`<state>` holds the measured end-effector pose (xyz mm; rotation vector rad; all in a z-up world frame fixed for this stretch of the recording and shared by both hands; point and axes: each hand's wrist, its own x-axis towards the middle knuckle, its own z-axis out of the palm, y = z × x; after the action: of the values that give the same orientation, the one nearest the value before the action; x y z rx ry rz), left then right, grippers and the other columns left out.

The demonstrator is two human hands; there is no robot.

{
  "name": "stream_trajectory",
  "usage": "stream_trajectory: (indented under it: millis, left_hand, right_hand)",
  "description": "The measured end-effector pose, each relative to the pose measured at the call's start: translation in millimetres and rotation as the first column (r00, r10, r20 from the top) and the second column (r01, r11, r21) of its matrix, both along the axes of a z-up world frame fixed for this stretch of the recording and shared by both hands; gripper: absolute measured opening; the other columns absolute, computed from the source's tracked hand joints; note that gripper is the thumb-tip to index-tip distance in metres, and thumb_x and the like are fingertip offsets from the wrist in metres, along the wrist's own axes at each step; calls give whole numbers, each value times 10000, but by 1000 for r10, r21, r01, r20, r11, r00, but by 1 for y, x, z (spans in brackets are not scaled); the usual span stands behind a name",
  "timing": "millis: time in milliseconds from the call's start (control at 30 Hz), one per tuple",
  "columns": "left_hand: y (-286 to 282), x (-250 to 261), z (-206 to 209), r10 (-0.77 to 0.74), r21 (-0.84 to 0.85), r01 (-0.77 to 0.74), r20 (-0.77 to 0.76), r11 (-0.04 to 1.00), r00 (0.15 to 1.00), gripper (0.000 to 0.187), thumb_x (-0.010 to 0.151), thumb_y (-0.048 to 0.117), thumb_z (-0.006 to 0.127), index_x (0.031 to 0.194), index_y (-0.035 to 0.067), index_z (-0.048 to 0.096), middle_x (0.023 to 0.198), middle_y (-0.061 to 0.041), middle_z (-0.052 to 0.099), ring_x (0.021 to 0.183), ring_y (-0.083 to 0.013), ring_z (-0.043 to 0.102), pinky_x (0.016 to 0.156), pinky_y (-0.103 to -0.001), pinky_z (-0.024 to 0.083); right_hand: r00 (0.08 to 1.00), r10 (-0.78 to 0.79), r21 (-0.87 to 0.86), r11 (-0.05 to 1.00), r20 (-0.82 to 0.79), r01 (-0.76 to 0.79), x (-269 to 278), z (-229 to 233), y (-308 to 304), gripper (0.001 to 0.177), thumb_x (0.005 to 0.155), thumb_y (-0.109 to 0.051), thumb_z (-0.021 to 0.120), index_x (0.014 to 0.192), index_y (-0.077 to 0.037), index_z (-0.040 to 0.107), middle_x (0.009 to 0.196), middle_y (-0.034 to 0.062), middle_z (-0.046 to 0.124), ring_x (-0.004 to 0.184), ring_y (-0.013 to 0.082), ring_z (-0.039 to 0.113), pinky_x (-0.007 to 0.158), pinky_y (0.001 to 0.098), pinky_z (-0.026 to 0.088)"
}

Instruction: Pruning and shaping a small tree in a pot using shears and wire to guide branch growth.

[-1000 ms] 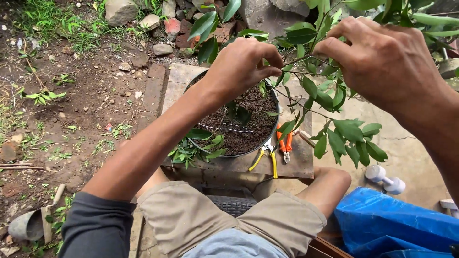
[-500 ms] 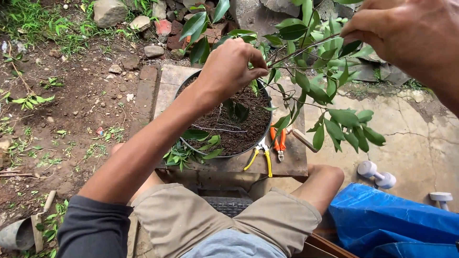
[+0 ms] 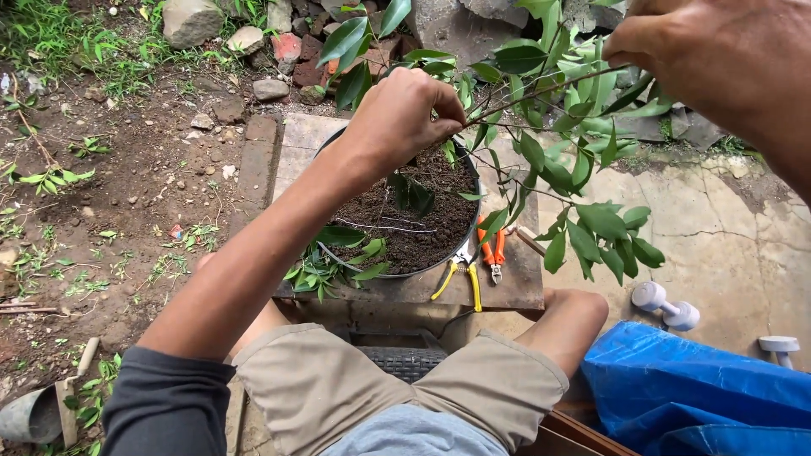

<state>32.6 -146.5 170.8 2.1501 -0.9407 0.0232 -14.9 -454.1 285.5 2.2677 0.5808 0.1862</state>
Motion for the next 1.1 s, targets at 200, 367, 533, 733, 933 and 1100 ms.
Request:
stream_trajectory:
  millis: [200,367,533,733,933,1100]
  left_hand:
    - [-2,0,-2,9,58,-11,45,998,999,78,836,224,875,884,182,830,876,-11,814,881,-165,724,834,-447,605]
    - [-4,1,-5,0,61,-3,46,998,999,55,849,214,866,875,182,829,902,-21,819,923,-186,737,893,-467,604]
    - [-3,2,-8,-9,45,4,90,999,996,58,849,207,867,864,176,821,885,-21,814,901,-190,727,827,-451,621]
    - [-1,0,-8,-22,27,19,111,999,994,61,841,204,874,857,179,821,871,-11,816,880,-191,728,870,-459,601]
    - [-2,-1,-8,-33,28,30,110,999,993,72,846,213,870,889,189,817,892,-4,817,876,-173,721,897,-456,591]
    - [0,-2,-8,-39,-11,41,140,999,989,66,857,186,854,897,171,803,848,15,805,808,-143,693,934,-462,548]
  right_hand:
    - [995,-39,141,989,-92,52,8,1,-3,197,1084,-202,681,1248,-273,764,1106,-81,800,795,62,783,570,189,617]
    - [966,-76,337,928,-245,159,-2,18,13,197,1012,-152,715,1174,-235,791,1116,-30,783,917,167,762,691,290,567]
    - [941,-95,362,907,-323,216,-7,23,13,233,1018,-136,665,1202,-226,777,1157,30,770,956,206,763,786,309,584]
    - [958,-97,304,936,-271,180,-10,21,11,255,1000,-139,692,1198,-275,777,1169,-15,781,1000,162,779,751,279,635]
    - [968,-73,193,974,-242,122,-10,20,6,202,979,-333,667,1151,-362,769,1111,-106,795,1132,130,738,948,307,602]
    - [975,-27,425,897,-221,121,-25,29,15,187,1072,-207,672,1222,-182,781,1170,37,788,927,231,785,775,330,633]
